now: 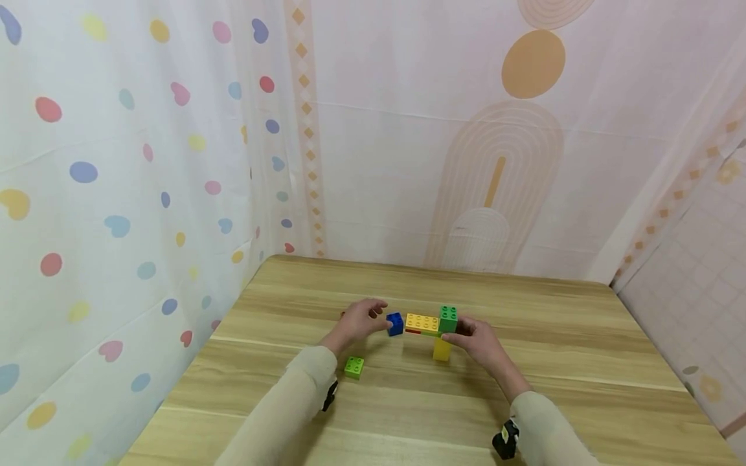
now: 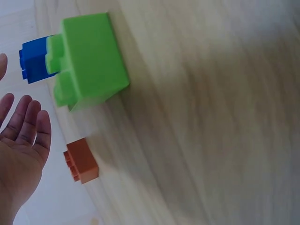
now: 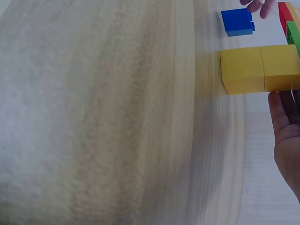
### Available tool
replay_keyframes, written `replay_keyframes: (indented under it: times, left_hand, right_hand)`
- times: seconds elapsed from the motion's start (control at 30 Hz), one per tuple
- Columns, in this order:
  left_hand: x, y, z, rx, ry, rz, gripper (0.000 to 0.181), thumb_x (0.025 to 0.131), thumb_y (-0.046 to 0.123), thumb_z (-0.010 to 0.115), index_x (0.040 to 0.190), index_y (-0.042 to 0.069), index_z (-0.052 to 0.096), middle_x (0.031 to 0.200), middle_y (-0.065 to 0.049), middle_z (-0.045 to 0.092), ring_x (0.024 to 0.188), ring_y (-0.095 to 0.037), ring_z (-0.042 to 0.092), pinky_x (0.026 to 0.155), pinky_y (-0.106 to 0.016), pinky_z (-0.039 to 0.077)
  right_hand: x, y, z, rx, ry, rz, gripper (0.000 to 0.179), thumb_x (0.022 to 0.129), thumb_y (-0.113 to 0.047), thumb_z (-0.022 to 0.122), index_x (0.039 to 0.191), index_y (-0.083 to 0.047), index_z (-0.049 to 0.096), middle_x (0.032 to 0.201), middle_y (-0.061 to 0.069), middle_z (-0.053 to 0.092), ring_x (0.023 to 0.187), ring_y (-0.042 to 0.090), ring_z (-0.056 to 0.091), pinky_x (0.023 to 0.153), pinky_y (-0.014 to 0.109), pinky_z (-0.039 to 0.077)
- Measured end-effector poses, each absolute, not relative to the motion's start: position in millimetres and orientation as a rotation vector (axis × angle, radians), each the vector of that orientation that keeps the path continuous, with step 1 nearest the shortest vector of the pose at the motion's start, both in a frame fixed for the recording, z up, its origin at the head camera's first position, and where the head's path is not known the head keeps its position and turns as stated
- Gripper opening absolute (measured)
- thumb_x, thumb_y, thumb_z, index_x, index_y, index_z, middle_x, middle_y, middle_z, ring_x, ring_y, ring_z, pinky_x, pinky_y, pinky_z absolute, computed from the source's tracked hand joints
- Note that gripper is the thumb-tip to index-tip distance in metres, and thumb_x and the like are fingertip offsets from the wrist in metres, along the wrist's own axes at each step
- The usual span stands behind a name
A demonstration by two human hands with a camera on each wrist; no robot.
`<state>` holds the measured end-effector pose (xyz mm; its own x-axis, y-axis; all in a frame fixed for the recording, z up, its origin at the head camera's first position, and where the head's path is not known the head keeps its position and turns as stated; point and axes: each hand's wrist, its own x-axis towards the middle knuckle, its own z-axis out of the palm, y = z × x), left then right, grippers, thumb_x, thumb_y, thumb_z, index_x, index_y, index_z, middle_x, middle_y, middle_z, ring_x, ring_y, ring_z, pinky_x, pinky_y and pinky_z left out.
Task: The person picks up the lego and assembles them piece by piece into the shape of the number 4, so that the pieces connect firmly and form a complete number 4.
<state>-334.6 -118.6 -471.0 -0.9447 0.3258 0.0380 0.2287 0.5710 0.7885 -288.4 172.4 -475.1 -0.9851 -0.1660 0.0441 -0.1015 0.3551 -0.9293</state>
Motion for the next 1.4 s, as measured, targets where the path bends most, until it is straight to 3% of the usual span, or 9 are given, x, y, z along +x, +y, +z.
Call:
replay_keyframes:
  times: [0.5,1.0,1.4]
  left_hand:
    - [-337.8,-109.5,-490.2,0.476,2.725,1.267,0.053,0.09,0.024,0.076,0.134,0.0,0.059,0.12,-0.013,0.062,0.106,-0.026,0.058,0.091,-0.044,0.049]
    - [-341.5,-102.6,-494.5,0.469,2.777,1.219,0.032,0.092,0.022,0.074,0.117,0.005,0.068,0.108,-0.007,0.067,0.098,-0.02,0.063,0.086,-0.04,0.052]
    - [-338.3,-115.8,-487.4,0.422,2.745,1.377,0.036,0.093,0.019,0.072,0.124,0.003,0.066,0.114,-0.01,0.067,0.104,-0.024,0.062,0.091,-0.043,0.05]
  right_hand:
    - [-287.2,171.7,-477.3,-0.272,2.526,-1.752,0.04,0.088,-0.024,0.077,0.122,-0.005,0.069,0.112,0.006,0.07,0.101,0.018,0.062,0.087,0.034,0.051]
    - [-285.6,171.6,-477.0,-0.275,2.522,-1.763,0.036,0.09,-0.021,0.076,0.122,-0.005,0.069,0.112,0.006,0.07,0.101,0.018,0.062,0.087,0.034,0.051]
    - [-287.5,169.0,-478.6,-0.269,2.544,-1.738,0.035,0.089,-0.023,0.076,0.121,-0.007,0.07,0.112,0.004,0.07,0.102,0.018,0.062,0.089,0.037,0.05]
